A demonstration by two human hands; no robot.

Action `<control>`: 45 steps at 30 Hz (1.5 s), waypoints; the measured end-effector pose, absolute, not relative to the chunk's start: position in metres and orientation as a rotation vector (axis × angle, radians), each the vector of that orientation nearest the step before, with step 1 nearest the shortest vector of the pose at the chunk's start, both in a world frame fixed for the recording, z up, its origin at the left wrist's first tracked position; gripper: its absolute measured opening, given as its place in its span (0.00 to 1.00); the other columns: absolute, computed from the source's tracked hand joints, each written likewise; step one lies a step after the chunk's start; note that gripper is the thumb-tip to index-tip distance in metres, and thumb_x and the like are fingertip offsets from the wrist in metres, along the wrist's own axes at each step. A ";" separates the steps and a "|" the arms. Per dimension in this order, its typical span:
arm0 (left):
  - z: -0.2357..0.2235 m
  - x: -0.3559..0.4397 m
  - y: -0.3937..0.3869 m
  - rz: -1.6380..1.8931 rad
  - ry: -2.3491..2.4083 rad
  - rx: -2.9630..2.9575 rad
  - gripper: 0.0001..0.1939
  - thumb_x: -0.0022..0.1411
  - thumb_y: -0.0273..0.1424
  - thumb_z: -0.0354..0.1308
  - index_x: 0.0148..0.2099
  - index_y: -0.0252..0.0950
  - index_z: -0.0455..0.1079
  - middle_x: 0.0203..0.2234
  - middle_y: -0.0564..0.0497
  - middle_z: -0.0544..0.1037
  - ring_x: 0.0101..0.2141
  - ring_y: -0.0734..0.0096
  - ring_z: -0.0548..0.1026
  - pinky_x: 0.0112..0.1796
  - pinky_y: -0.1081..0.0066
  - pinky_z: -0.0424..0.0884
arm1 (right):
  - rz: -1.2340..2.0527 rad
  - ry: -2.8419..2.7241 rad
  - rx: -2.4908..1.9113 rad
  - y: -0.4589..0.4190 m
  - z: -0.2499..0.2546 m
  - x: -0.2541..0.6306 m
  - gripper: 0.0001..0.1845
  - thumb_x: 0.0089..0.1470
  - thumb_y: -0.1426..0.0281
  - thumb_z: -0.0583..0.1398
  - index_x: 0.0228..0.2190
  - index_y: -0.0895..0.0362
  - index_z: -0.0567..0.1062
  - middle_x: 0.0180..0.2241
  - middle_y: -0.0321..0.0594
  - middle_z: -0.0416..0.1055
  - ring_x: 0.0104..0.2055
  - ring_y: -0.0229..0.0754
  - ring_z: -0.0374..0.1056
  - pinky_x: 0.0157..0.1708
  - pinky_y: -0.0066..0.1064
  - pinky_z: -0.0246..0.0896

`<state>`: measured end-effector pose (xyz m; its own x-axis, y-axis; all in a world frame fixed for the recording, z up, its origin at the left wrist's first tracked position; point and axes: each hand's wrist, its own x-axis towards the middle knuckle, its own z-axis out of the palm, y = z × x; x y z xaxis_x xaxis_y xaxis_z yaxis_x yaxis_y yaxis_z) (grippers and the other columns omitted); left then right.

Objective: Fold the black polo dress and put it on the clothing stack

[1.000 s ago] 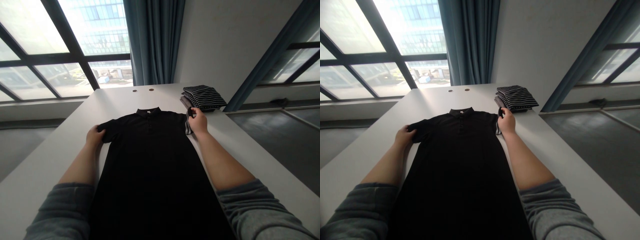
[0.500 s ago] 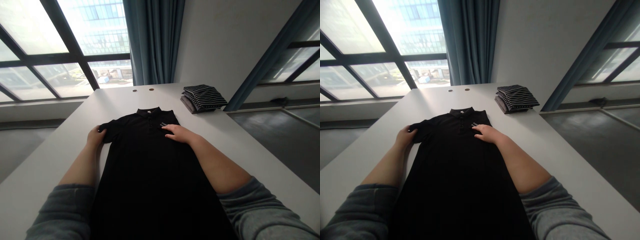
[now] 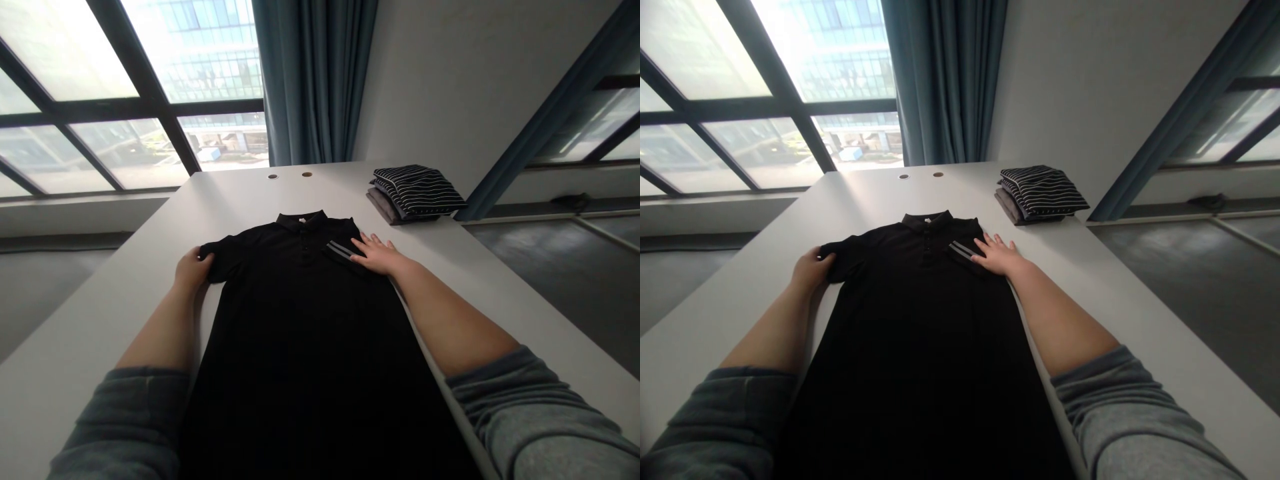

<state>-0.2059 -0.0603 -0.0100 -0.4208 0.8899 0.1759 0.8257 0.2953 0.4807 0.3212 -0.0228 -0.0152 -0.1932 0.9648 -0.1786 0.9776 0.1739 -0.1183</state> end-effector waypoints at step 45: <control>-0.031 -0.109 -0.052 0.092 1.898 2.350 0.39 0.74 0.52 0.43 0.77 0.35 0.51 0.76 0.40 0.47 0.75 0.45 0.45 0.71 0.47 0.49 | -0.211 2.631 1.878 0.020 -0.025 0.315 0.39 0.66 0.46 0.51 0.71 0.49 0.60 0.76 0.42 0.37 0.79 0.59 0.32 0.77 0.60 0.34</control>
